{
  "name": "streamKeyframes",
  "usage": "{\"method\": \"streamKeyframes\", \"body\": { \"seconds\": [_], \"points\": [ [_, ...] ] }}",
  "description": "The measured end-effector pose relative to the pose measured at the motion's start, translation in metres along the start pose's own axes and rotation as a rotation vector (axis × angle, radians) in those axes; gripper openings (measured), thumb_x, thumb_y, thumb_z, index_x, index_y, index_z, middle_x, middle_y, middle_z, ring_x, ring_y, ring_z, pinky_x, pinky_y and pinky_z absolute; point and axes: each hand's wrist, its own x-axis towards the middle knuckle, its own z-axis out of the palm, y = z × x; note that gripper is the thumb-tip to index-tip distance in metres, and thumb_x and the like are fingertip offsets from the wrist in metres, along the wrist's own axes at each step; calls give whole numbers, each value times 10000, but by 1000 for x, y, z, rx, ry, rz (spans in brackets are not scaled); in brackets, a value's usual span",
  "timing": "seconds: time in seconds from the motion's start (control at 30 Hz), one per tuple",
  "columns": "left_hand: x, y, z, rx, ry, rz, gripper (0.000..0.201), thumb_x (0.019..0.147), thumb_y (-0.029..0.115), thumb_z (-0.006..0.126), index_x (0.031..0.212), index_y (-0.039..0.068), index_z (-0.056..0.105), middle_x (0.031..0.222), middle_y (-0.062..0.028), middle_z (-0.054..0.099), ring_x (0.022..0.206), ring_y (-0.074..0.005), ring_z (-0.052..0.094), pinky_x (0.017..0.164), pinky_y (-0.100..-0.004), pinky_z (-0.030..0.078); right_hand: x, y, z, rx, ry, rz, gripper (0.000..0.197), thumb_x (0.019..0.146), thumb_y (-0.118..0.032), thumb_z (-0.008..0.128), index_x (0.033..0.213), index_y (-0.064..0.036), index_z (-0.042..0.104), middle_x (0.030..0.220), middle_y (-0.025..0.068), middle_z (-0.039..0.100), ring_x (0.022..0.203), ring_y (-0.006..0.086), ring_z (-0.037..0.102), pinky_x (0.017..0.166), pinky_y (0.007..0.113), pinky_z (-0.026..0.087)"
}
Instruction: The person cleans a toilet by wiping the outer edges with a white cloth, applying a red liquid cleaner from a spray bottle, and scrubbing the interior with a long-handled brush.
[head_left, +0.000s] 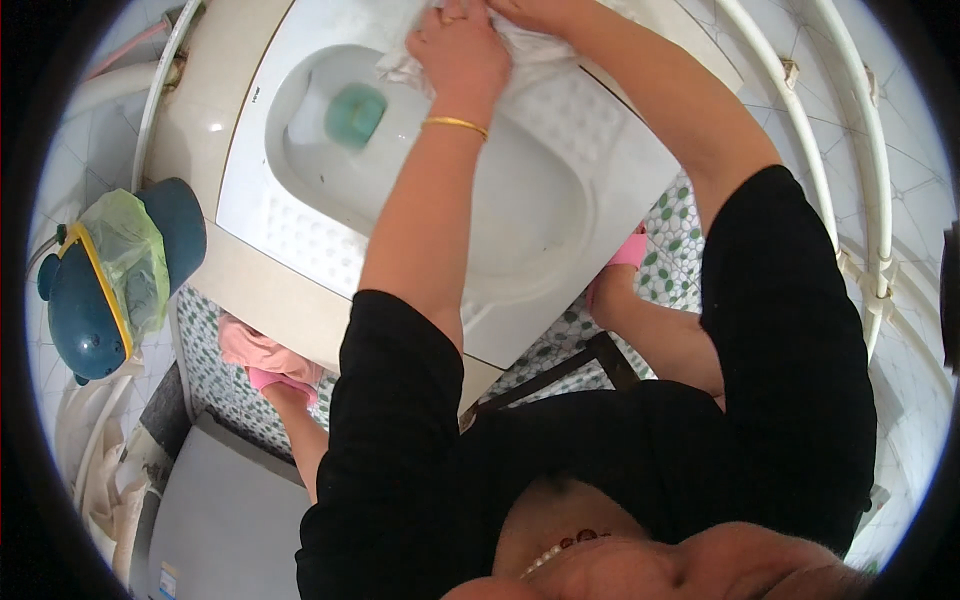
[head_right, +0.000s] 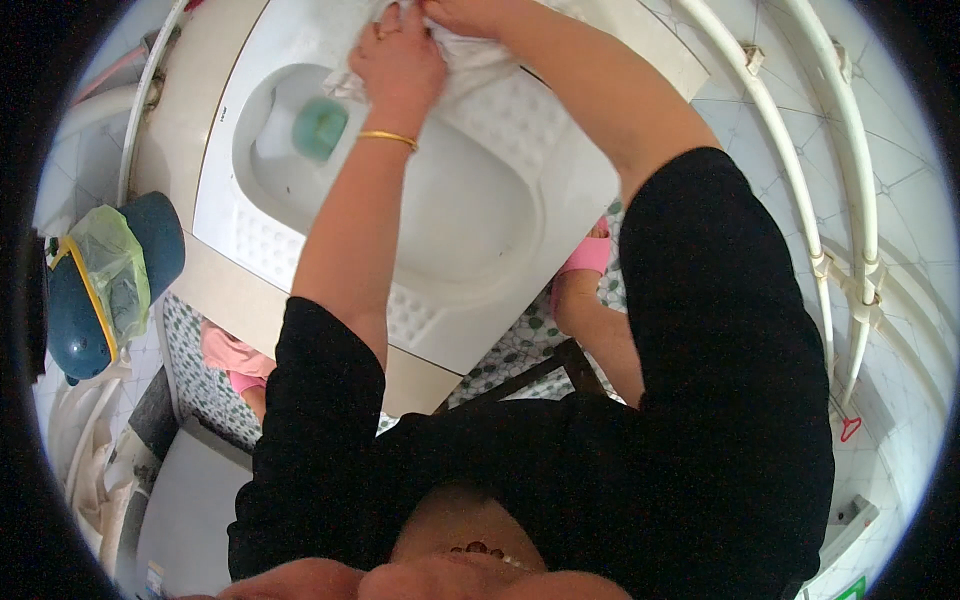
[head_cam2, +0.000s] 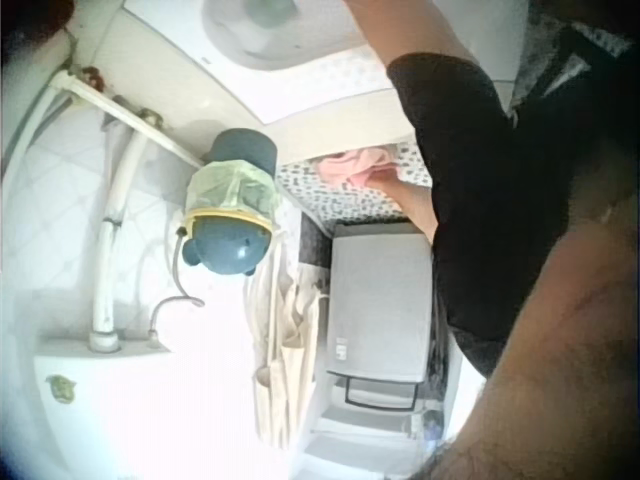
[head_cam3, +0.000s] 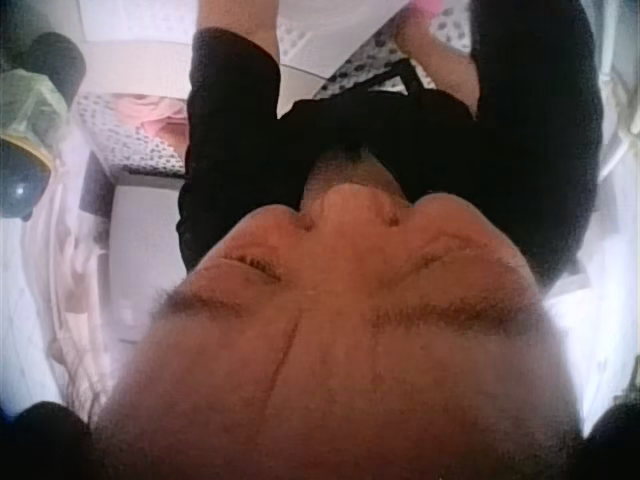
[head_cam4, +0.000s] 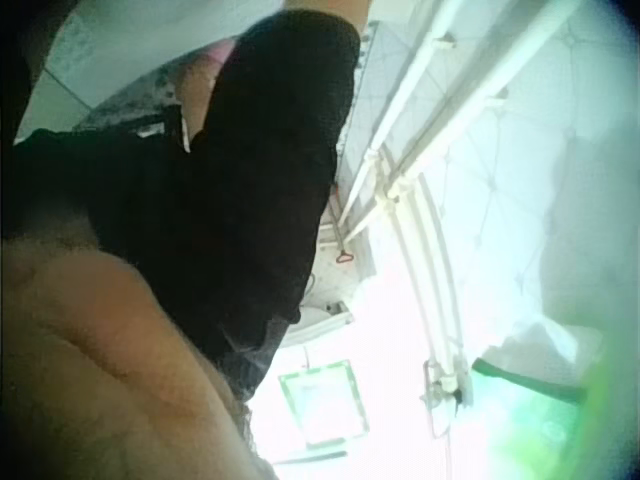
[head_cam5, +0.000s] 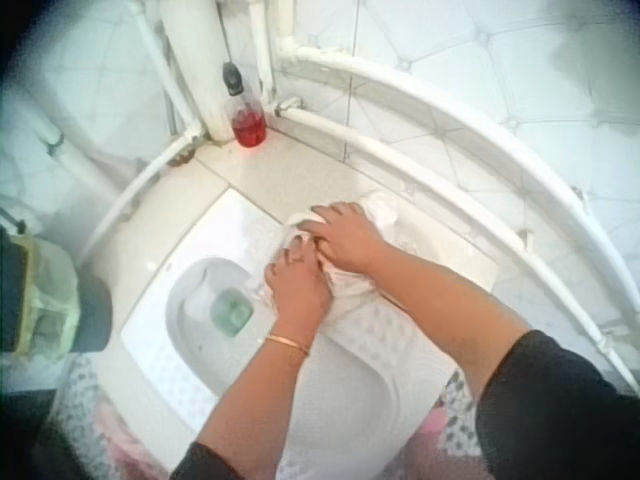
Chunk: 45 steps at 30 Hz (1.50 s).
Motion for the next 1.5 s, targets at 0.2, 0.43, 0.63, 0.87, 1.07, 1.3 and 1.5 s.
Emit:
{"method": "streamKeyframes", "body": {
  "seconds": [0.2,0.43,0.63,0.87,1.07,1.3,1.5],
  "points": [
    [-36,95,34,-46,-19,154,442,812,179,531,1242,94,481,1289,-63,476,1164,-277,434,973,-481,278,-101,34,-53,-198,-10,134,392,798,-201,542,1188,-228,556,1257,132,508,1167,349,452,1005,499,304],
    [-80,140,18,-92,-257,335,472,791,130,533,1254,73,460,1248,-45,479,1135,-206,443,932,-520,301,-201,42,-45,-308,41,393,415,822,-219,521,1233,-278,517,1263,163,484,1127,355,481,841,472,435],
    [-127,125,-24,-47,-433,305,459,793,88,529,1248,111,478,1162,-26,512,1043,-223,493,797,-469,408,-222,-48,-43,-160,-68,729,398,852,-247,494,1249,-262,498,1387,144,364,1286,367,314,1018,543,275],
    [-215,82,-76,-22,-582,280,439,786,51,515,1223,87,497,1183,-39,504,1056,-278,482,825,-465,424,-257,-166,-39,-50,-50,713,392,813,-219,523,1203,-200,552,1366,158,364,1276,334,308,1006,553,230],
    [-326,14,-138,51,-673,232,360,765,30,518,1121,80,543,1141,-63,522,1011,-309,497,808,-467,440,-284,-296,-40,117,-246,500,397,809,-204,524,1198,-124,544,1302,183,393,1225,347,343,962,554,258],
    [-443,-54,-219,105,-828,-17,323,766,28,502,1070,90,589,1104,-102,549,1000,-334,518,790,-454,470,-300,-428,-17,548,-627,250,400,749,-125,599,1145,-176,570,1236,186,440,1099,393,434,901,484,408],
    [-464,-72,-242,53,-585,-198,405,784,47,491,1170,151,553,1153,-105,549,1023,-342,518,847,-455,445,-270,-448,-50,464,-576,-25,409,735,-116,601,1131,-212,567,1252,156,437,1081,358,455,890,479,400]
  ]
}}
